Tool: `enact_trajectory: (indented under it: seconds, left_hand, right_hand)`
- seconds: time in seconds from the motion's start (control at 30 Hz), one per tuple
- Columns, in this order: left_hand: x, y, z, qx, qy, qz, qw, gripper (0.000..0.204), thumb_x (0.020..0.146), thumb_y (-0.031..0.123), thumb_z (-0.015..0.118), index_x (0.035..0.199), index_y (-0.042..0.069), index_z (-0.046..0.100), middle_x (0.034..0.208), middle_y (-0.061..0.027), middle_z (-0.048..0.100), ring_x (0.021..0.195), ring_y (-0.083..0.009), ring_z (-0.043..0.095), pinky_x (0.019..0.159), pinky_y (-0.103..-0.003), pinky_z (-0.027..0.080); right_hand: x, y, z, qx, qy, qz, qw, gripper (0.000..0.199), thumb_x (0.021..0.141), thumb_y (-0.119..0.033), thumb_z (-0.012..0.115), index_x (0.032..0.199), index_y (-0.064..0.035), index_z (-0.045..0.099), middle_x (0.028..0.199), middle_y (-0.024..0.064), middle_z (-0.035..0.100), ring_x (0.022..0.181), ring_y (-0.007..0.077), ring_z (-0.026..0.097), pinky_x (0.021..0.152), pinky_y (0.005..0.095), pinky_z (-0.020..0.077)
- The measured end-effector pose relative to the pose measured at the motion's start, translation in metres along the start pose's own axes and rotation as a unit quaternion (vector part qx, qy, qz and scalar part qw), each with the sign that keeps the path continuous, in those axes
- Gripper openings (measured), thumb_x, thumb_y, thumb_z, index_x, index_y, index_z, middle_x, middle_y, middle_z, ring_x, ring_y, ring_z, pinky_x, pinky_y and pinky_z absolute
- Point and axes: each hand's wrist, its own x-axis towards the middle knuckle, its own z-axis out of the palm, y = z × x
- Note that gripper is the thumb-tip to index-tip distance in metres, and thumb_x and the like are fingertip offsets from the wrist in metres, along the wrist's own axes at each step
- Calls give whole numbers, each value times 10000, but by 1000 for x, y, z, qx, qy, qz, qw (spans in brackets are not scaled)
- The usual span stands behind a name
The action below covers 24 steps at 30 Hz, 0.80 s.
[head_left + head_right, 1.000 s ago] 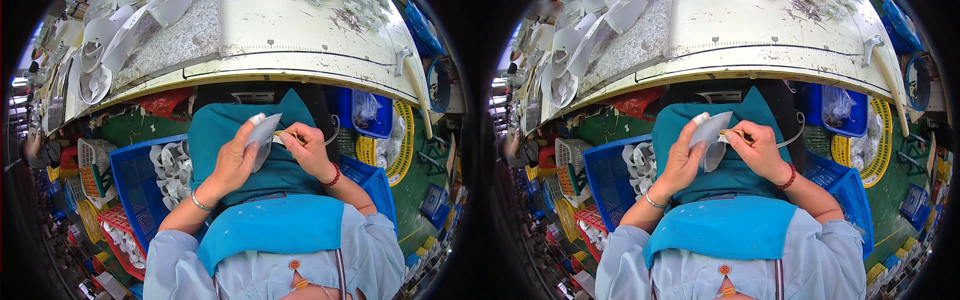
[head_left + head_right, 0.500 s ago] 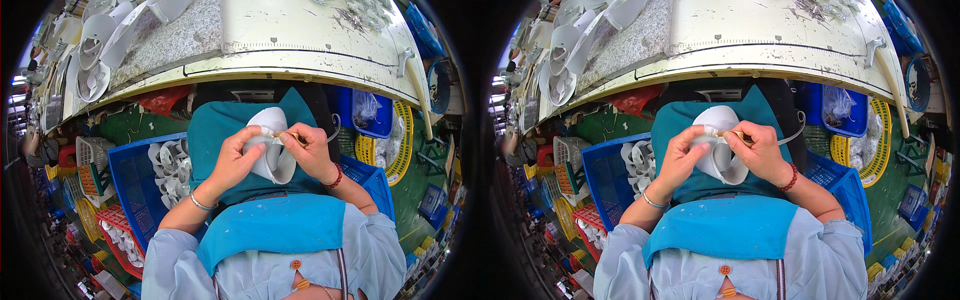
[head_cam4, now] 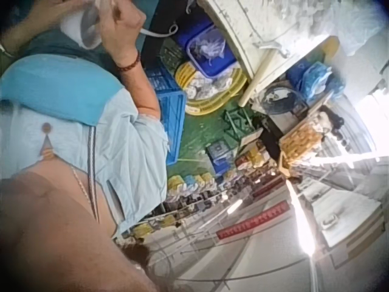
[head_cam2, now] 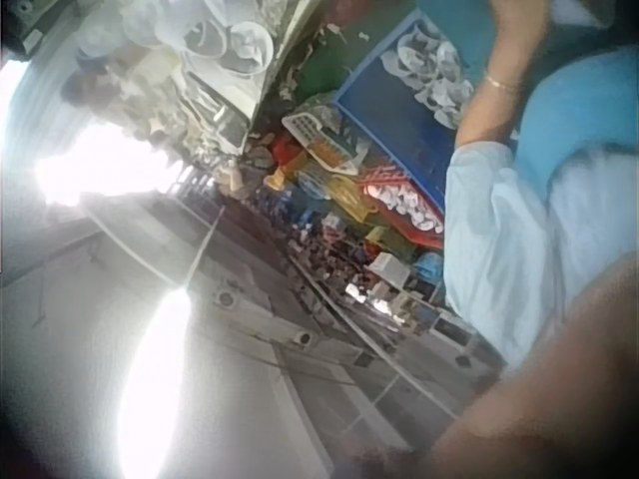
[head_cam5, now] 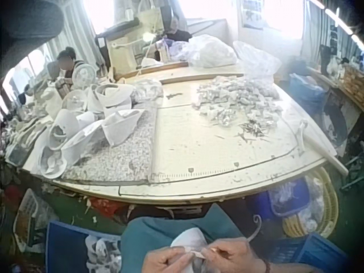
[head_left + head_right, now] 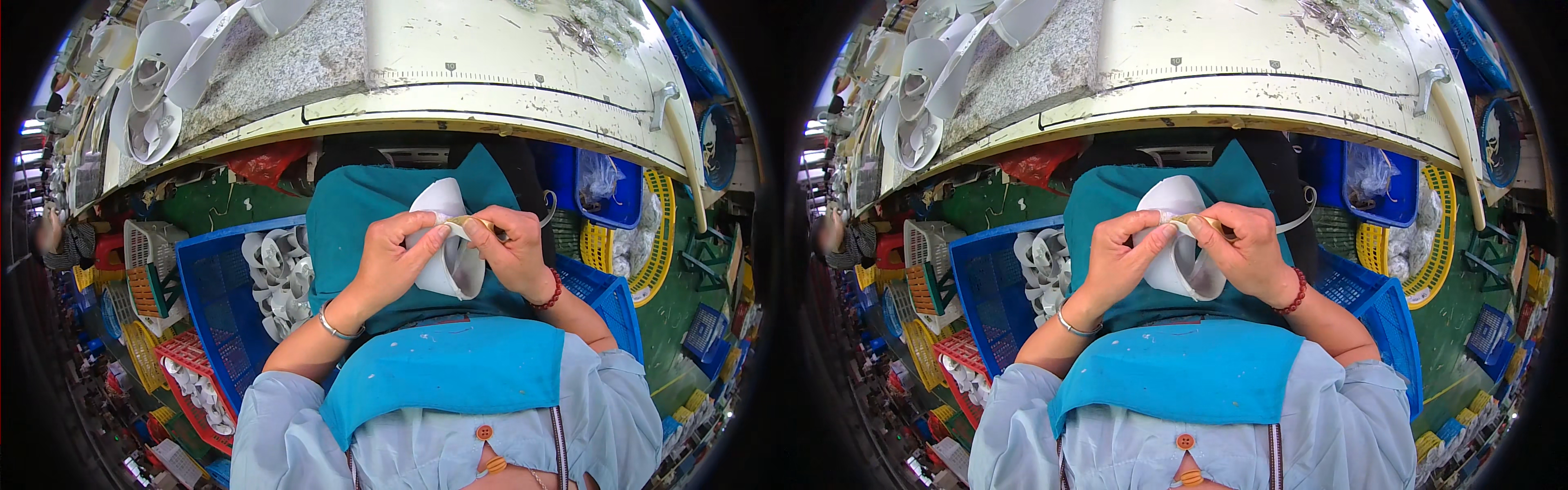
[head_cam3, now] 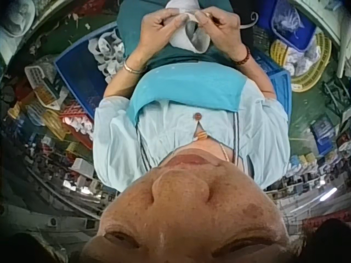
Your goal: Applying thin adhesive tape to the inner rim or edge of white shoe components.
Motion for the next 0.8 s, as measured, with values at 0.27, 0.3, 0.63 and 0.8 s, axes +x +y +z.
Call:
enact_trajectory:
  seconds: [0.27,0.3,0.63,0.8]
  left_hand:
    - [2,-12,-8,-109,-1,-32,994,119,880,84,644,964,5,673,853,-8,664,739,-48,583,644,-188,472]
    - [2,-13,-10,-145,-4,-54,988,103,884,85,637,948,10,666,858,-4,657,755,-51,582,663,-192,473]
    - [7,-7,-9,-219,-44,-77,972,79,874,102,632,916,34,633,863,8,632,755,-44,562,648,-200,463]
    - [4,2,-8,-73,-61,-34,995,189,804,50,701,976,41,623,943,-2,623,867,-68,569,763,-221,476]
  right_hand:
    - [-12,25,-20,195,-16,162,967,139,878,-34,536,878,30,659,689,31,622,516,52,537,474,179,406]
    - [-14,26,-23,195,-16,164,967,139,878,-34,536,878,30,659,689,31,622,516,52,537,474,179,406]
    - [14,-3,-36,104,-230,196,948,274,836,-208,648,986,20,621,721,14,591,601,45,526,506,197,409]
    - [13,-3,-21,164,-143,143,966,102,847,-85,649,831,2,599,641,-50,519,559,-3,415,479,188,325]
